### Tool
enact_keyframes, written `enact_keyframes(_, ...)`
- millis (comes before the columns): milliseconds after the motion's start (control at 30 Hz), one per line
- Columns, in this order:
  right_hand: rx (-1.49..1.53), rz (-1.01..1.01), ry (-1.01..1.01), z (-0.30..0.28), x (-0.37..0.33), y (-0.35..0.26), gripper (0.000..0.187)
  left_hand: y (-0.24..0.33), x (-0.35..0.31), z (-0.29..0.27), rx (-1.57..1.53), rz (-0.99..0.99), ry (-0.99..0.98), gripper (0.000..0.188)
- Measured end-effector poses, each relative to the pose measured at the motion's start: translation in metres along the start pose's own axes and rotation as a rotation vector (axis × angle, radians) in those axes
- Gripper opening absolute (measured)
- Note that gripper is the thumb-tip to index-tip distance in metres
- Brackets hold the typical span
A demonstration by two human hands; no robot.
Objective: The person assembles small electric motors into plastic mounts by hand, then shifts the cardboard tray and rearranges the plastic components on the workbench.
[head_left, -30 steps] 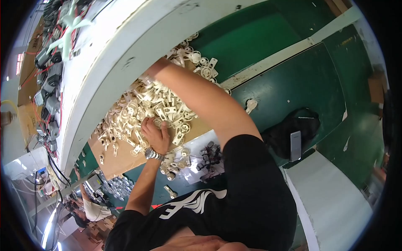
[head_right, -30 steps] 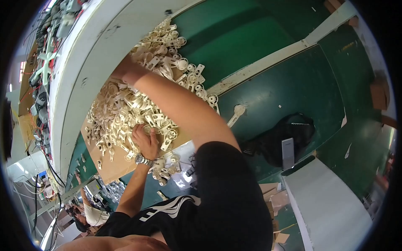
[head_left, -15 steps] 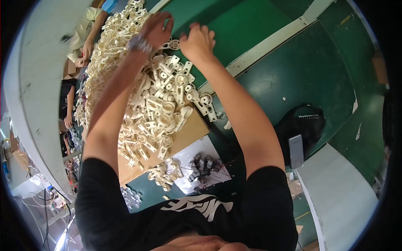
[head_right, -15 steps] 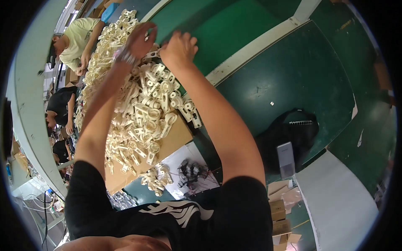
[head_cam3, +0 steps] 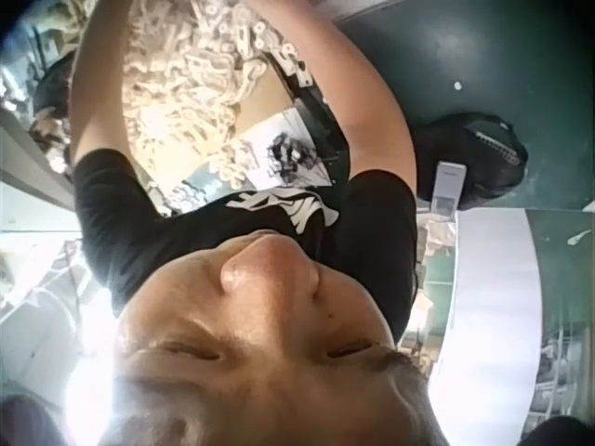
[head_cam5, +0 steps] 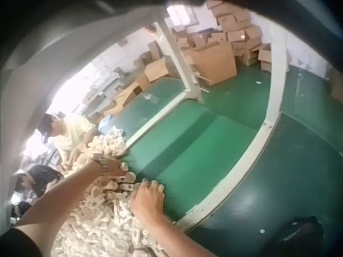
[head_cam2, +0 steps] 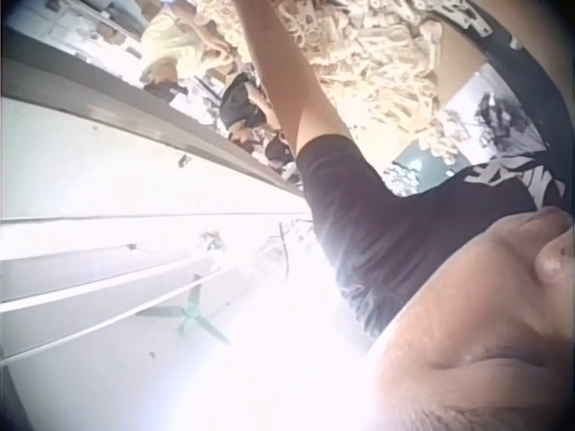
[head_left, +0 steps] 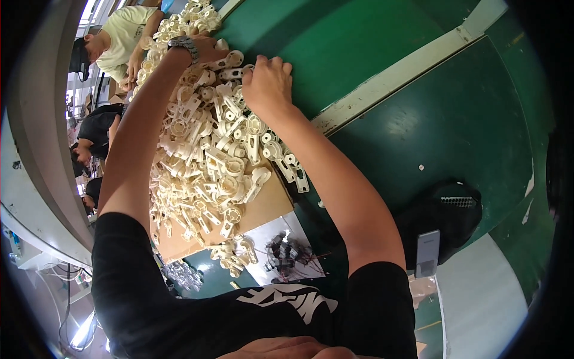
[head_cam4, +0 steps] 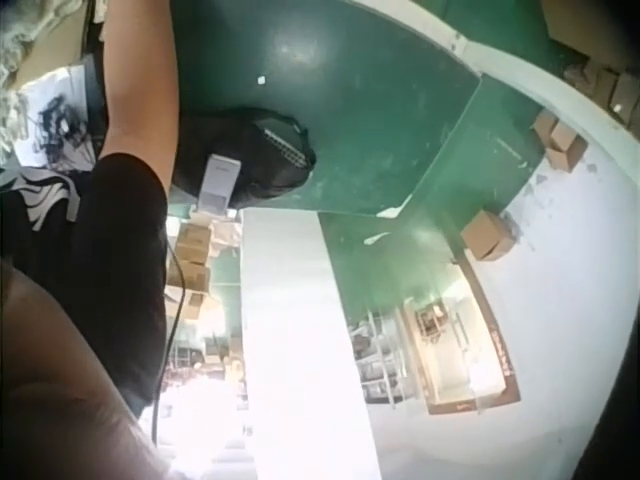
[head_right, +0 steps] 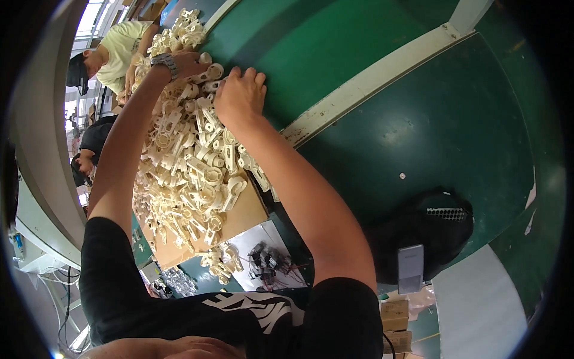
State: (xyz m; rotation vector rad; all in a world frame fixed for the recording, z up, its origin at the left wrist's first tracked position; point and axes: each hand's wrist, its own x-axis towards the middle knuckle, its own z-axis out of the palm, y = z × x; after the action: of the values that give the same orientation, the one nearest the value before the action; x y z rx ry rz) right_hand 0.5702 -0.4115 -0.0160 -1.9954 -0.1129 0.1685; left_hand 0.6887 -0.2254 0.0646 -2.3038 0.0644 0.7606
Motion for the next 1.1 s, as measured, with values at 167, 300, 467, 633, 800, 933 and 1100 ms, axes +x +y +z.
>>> enact_keyframes(167, 0.149, 0.052, -0.034, 0.028, 0.019, -0.015, 0.033, -0.017, -0.022, 0.004, -0.080, 0.005, 0.130, 0.057)
enact_keyframes(300, 0.148, 0.029, 0.037, 0.038, 0.031, -0.011, 0.039, -0.040, -0.039, 0.022, -0.267, -0.093, 0.289, 0.048)
enact_keyframes(467, 0.172, 0.165, -0.165, 0.034, 0.048, -0.015, 0.064, -0.083, -0.064, 0.040, -0.354, -0.294, 0.105, 0.063)
enact_keyframes(633, -0.009, -0.141, -0.249, 0.056, 0.044, -0.020, 0.039, -0.121, -0.068, 0.071, -0.567, -0.387, 0.202, 0.063)
enact_keyframes(800, 0.202, -0.051, -0.219, 0.045, 0.048, -0.047, 0.022, -0.171, -0.036, 0.143, -0.693, -0.548, 0.569, 0.044)
enact_keyframes(933, 0.560, -0.202, -0.031, 0.066, 0.051, -0.112, 0.035, -0.243, -0.001, 0.232, -0.991, -0.594, 0.362, 0.050)
enact_keyframes(1100, 0.260, -0.116, -0.290, 0.073, 0.127, -0.102, 0.074, -0.222, 0.044, 0.278, -1.422, -0.396, 0.399, 0.046)
